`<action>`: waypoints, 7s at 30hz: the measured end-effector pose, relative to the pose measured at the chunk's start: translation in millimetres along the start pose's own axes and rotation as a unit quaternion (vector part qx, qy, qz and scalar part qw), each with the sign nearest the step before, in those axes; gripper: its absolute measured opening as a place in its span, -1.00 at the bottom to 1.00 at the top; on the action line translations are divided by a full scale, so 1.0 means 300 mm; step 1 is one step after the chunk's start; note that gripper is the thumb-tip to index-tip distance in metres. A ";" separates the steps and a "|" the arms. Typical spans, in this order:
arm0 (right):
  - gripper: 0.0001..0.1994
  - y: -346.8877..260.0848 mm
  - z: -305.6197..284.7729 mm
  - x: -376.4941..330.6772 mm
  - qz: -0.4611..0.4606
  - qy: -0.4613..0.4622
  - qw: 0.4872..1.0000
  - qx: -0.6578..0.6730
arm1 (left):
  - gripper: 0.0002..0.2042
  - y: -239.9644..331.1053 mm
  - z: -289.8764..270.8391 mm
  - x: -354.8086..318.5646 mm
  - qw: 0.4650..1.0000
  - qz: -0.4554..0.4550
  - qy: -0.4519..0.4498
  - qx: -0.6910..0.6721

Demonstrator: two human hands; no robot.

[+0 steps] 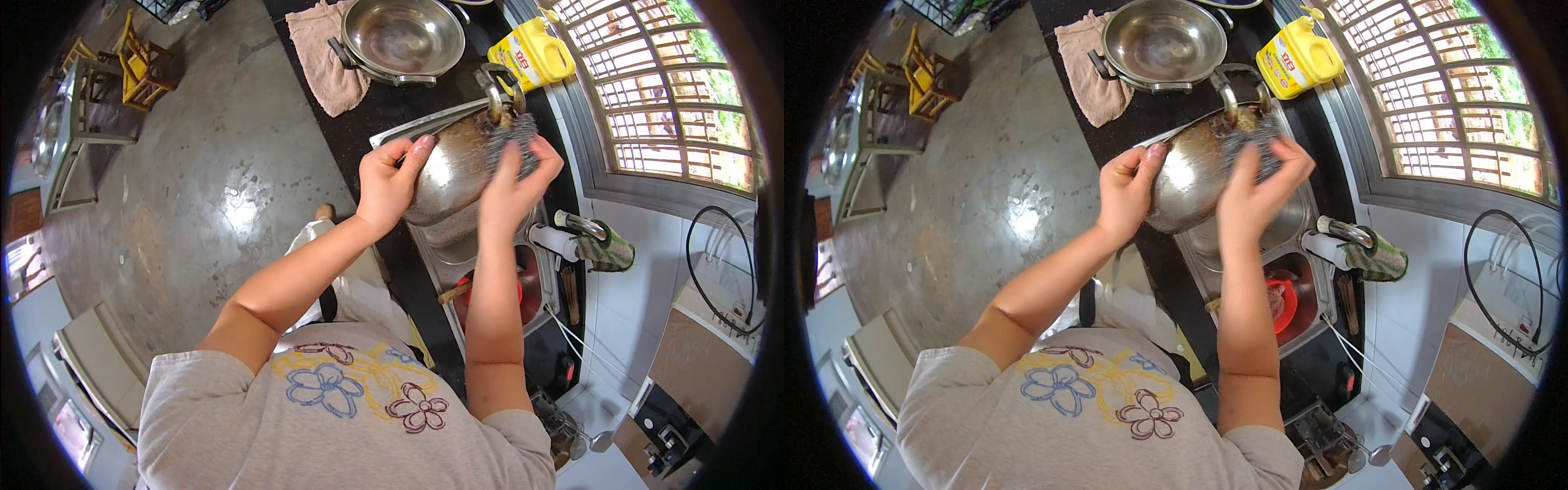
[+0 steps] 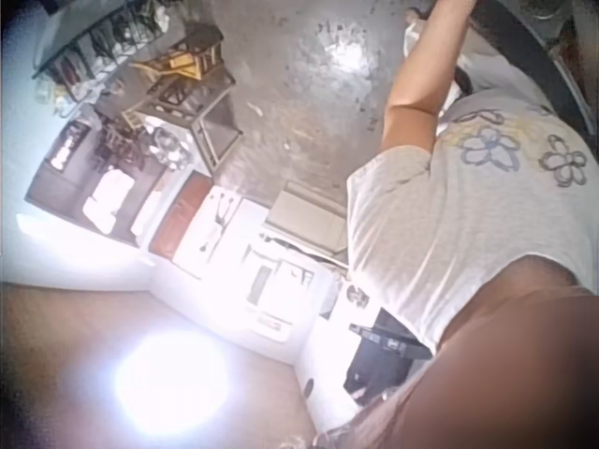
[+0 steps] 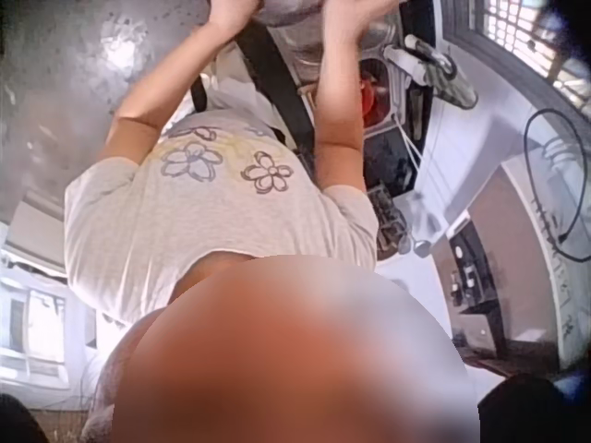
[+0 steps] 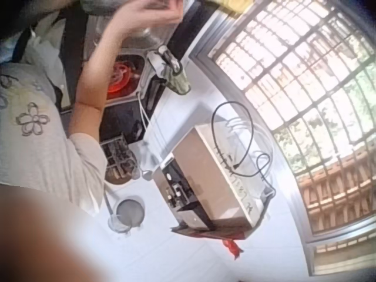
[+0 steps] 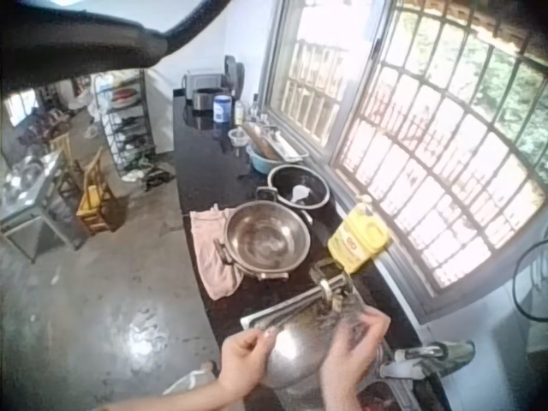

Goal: The person washes a metal pot in a kitchen sink using a steel wool scrubber and dish soap. They scrub the interior and exterior surfaces of the pot thoroughly, rinsing it under running water.

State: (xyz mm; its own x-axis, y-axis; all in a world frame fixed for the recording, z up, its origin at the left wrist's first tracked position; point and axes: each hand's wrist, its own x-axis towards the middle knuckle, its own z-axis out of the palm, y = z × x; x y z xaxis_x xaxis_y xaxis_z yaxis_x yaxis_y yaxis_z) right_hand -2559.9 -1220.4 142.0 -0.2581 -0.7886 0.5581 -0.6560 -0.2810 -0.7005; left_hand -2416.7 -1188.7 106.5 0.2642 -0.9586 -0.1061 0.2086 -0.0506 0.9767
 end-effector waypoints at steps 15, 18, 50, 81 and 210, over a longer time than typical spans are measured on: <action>-0.73 -0.106 0.019 -0.118 -0.167 -0.085 0.980 -0.064 | -0.65 -0.002 -0.087 -0.005 0.998 -0.040 -0.006 -0.046; -0.76 0.002 0.027 -0.060 0.023 -0.027 0.999 0.018 | -0.66 -0.019 -0.119 -0.016 0.999 -0.021 -0.014 -0.026; -0.70 0.123 -0.112 0.236 0.051 -0.298 0.944 0.133 | -0.68 -0.039 -0.213 0.069 0.976 -0.097 -0.126 -0.146; -0.83 -0.100 -0.074 0.080 -0.062 -0.072 0.994 -0.045 | -0.73 0.101 -0.057 -0.015 0.996 -0.021 -0.075 0.034; -0.80 0.056 -0.129 -0.243 0.134 -0.067 0.982 0.117 | -0.65 0.109 0.100 0.019 0.825 0.415 -0.245 0.294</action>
State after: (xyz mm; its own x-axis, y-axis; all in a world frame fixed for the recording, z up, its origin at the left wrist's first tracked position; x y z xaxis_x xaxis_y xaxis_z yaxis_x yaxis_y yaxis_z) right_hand -2579.5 -1146.3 106.8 -0.2927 -0.9119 0.2878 -0.3918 -0.1601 -0.9060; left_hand -2436.6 -1204.1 143.4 -0.3567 -0.7220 0.5929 -0.3829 0.6919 0.6121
